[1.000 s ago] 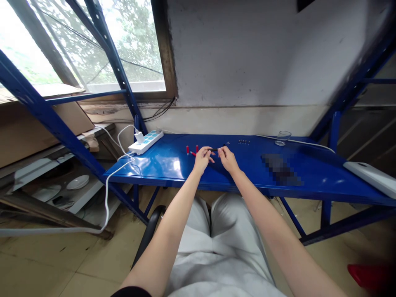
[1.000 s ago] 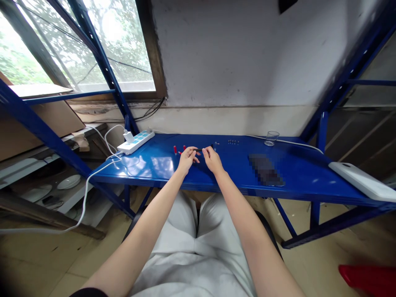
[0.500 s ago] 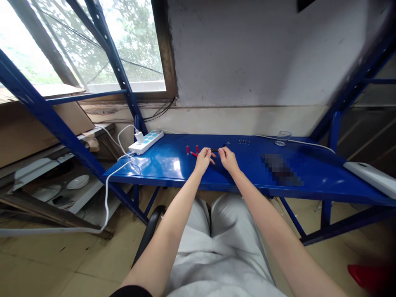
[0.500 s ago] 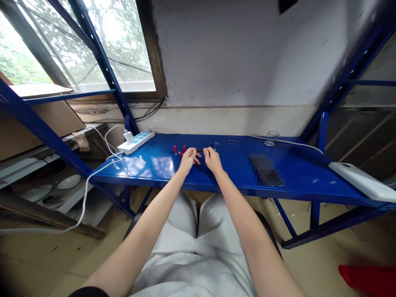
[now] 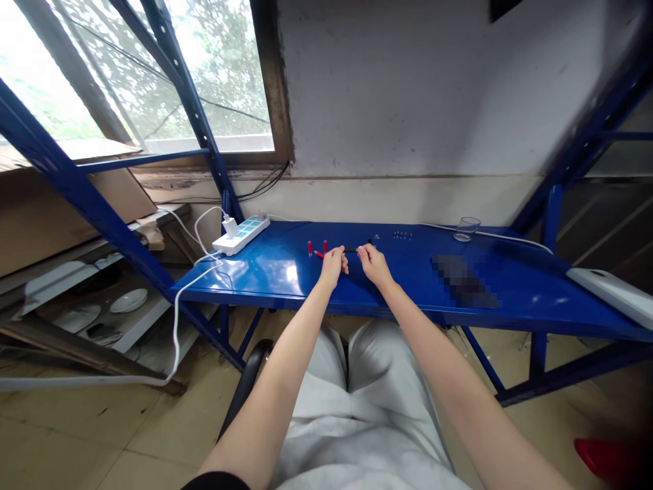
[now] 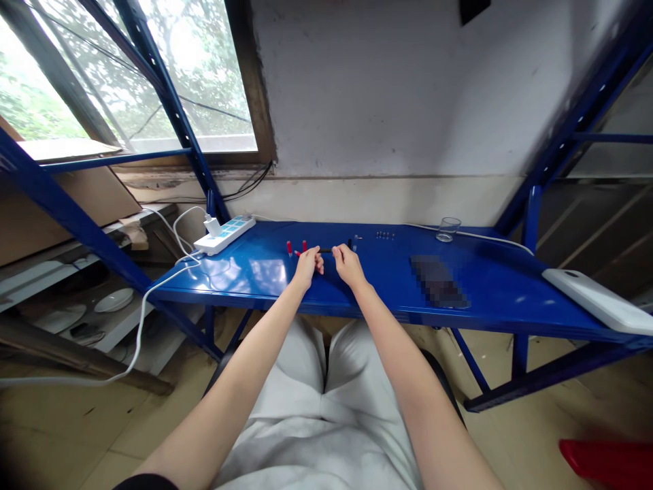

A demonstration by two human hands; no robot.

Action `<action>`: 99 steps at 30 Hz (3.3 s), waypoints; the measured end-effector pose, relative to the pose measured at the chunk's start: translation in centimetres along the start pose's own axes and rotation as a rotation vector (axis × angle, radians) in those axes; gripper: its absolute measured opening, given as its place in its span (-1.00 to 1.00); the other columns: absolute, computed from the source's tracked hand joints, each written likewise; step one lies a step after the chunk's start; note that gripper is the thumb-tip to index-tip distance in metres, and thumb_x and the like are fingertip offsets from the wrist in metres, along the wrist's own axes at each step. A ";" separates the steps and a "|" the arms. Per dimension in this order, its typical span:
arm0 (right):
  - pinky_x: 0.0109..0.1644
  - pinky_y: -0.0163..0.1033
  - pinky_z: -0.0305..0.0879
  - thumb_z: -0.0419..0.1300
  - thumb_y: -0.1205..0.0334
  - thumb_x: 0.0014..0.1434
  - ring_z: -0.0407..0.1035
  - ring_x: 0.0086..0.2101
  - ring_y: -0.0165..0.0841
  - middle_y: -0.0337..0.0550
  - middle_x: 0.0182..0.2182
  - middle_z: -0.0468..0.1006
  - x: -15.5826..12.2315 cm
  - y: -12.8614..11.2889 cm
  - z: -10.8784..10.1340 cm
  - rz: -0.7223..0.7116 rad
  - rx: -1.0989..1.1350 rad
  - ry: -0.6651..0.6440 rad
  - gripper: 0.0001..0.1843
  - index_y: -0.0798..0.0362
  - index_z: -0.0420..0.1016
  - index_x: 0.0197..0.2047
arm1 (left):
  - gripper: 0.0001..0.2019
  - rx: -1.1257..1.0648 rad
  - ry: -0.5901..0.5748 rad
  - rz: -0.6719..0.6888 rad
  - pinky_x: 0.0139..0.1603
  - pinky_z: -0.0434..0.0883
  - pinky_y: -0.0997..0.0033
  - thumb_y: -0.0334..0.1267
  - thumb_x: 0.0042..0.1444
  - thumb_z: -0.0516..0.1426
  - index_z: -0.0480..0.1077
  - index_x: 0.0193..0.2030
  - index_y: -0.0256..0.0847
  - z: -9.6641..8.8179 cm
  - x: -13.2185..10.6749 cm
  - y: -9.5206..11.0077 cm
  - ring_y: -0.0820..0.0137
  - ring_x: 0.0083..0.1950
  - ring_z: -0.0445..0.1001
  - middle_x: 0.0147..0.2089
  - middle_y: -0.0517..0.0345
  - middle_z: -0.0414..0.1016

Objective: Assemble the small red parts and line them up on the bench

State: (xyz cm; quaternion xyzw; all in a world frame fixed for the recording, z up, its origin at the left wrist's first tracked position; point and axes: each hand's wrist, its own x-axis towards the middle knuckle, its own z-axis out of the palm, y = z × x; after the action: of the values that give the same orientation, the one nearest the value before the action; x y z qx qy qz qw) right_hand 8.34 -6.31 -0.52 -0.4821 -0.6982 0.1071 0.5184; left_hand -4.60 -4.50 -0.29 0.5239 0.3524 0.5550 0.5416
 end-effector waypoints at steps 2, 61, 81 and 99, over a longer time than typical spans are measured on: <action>-0.42 -0.32 0.09 -0.16 -0.08 0.21 0.20 -0.55 -0.43 -0.24 -0.58 0.32 0.0 0.0 0.0 0.004 0.006 -0.002 -0.59 0.03 0.26 -0.43 | -0.68 -0.024 0.010 -0.009 -0.68 0.14 0.56 -0.14 0.09 0.01 0.04 -0.59 -0.20 0.1 -0.1 0.2 0.60 -0.75 0.11 -0.75 0.38 0.05; -0.36 -0.30 0.11 -0.21 -0.05 0.23 0.21 -0.50 -0.39 -0.21 -0.52 0.32 0.0 0.2 -0.1 -0.020 -0.054 -0.007 -0.62 0.01 0.24 -0.39 | -0.79 0.172 0.004 0.109 -0.66 0.13 0.62 -0.21 0.18 -0.10 0.15 -0.44 -0.22 -0.1 -0.3 -0.4 0.65 -0.72 0.20 -0.58 0.32 0.27; -0.31 -0.24 0.23 -0.08 0.02 0.19 0.33 -0.42 -0.34 -0.08 -0.28 0.44 0.1 1.3 0.3 -0.001 -0.013 -0.061 -0.68 0.00 0.28 -0.12 | -0.71 0.289 0.180 0.179 -0.63 0.16 0.61 -0.06 0.18 -0.10 0.20 -0.40 -0.22 -0.4 -0.7 0.1 0.64 -0.69 0.19 -0.54 0.28 0.30; -0.34 -0.22 0.22 -0.02 0.05 0.15 0.19 -0.47 -0.37 -0.13 -0.41 0.30 0.3 0.7 0.1 -0.131 -0.052 -0.011 -0.73 0.04 0.39 -0.28 | -0.81 0.412 0.100 0.280 -0.48 0.21 0.59 -0.14 0.13 0.00 0.31 -0.36 -0.20 -0.5 -0.5 -0.3 0.56 -0.55 0.27 -0.50 0.24 0.33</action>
State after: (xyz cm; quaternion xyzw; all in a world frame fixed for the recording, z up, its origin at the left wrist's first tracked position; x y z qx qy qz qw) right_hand 8.69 -5.68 -0.87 -0.4482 -0.7335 0.0576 0.5077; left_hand -5.07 -4.83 -0.74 0.6387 0.4084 0.5666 0.3230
